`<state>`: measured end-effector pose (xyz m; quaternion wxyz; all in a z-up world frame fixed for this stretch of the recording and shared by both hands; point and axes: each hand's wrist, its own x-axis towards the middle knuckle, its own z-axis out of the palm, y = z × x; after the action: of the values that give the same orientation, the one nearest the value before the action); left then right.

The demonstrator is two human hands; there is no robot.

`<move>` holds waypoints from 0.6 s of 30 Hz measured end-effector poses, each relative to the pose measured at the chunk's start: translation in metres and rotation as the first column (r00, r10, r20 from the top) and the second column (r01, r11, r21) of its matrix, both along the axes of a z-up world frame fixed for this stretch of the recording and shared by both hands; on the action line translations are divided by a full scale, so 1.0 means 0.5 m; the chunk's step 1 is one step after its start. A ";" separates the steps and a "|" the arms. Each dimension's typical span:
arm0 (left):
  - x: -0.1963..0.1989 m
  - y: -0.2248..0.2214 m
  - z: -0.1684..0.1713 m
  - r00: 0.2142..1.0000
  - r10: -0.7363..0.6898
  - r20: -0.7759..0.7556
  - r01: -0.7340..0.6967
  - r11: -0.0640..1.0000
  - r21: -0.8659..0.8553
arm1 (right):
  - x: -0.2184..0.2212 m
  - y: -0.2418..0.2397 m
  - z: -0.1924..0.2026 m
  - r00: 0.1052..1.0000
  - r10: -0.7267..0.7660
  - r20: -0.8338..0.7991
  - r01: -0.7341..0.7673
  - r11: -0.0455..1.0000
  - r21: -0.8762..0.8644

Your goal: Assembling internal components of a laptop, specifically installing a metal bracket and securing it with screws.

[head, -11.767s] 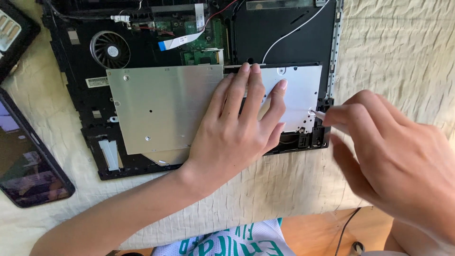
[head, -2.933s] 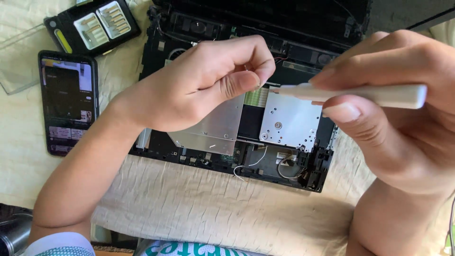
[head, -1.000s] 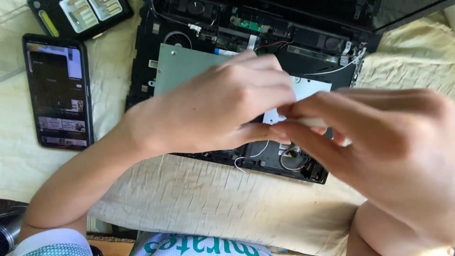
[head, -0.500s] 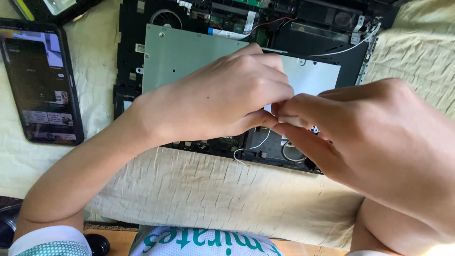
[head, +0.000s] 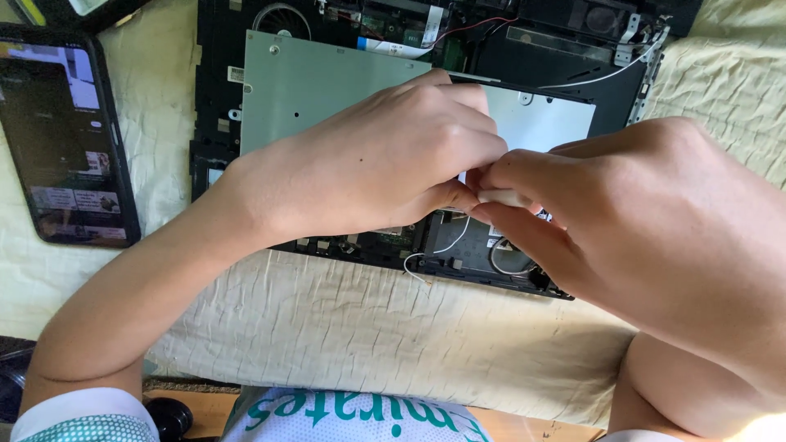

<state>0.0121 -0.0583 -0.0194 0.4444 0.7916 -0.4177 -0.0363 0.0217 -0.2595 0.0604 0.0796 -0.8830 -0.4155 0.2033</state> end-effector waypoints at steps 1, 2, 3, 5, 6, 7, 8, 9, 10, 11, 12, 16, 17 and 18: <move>0.000 -0.001 -0.002 1.000 0.000 0.001 0.000 1.000 0.000 | 0.000 0.000 -0.001 1.000 0.000 0.001 0.000 1.000 0.000; -0.001 -0.002 -0.005 1.000 0.008 0.007 -0.008 1.000 0.021 | 0.001 0.000 -0.001 1.000 -0.001 0.001 0.001 0.999 -0.037; -0.001 -0.003 -0.007 1.000 0.016 0.012 -0.016 0.999 0.042 | 0.001 0.001 -0.002 1.000 -0.001 0.000 0.001 0.997 -0.073; 0.000 -0.003 -0.007 1.000 0.011 0.011 -0.012 0.999 0.041 | 0.002 0.002 -0.002 1.000 -0.003 -0.012 0.003 0.998 -0.064; 0.000 -0.003 -0.007 1.000 0.007 0.010 -0.007 0.999 0.039 | 0.002 0.002 -0.002 1.000 -0.005 -0.024 0.004 0.998 -0.055; 0.000 -0.003 -0.007 1.000 0.006 0.009 -0.006 0.999 0.039 | 0.002 0.002 -0.002 1.000 -0.006 -0.025 0.005 0.998 -0.055; 0.001 -0.004 -0.007 1.000 0.005 -0.006 -0.004 0.999 0.036 | 0.002 0.002 -0.003 1.000 0.012 -0.012 -0.012 0.999 -0.036; 0.001 -0.004 -0.007 1.000 0.004 -0.021 -0.003 0.999 0.034 | 0.002 0.002 -0.003 1.000 0.030 0.001 -0.030 0.999 -0.017; 0.002 -0.004 -0.005 1.000 0.003 -0.021 -0.003 0.999 0.034 | -0.002 0.001 -0.003 1.000 0.030 0.001 -0.030 0.999 -0.017; 0.003 -0.003 -0.004 0.999 -0.016 -0.043 0.017 0.999 0.028 | -0.005 0.001 -0.004 0.998 0.034 0.044 -0.030 0.996 -0.080; 0.003 -0.003 -0.003 0.997 -0.035 -0.064 0.037 0.999 0.021 | -0.008 0.000 -0.005 0.996 0.040 0.086 -0.027 0.990 -0.141; 0.001 0.000 0.007 0.981 -0.016 -0.192 0.020 1.000 0.018 | -0.022 0.003 -0.001 0.981 0.013 0.194 0.036 0.968 -0.249; -0.001 -0.005 0.001 0.985 0.017 -0.170 -0.028 0.998 -0.060 | -0.026 0.002 -0.003 0.967 0.033 0.254 0.044 0.956 -0.292; -0.003 -0.009 -0.005 0.987 0.051 -0.150 -0.073 0.988 -0.140 | -0.030 0.001 -0.005 0.948 0.056 0.312 0.054 0.941 -0.333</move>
<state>0.0108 -0.0631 -0.0217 0.5309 0.7652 -0.3608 -0.0498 0.0070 -0.2592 0.0581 -0.1406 -0.9044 -0.3822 0.1271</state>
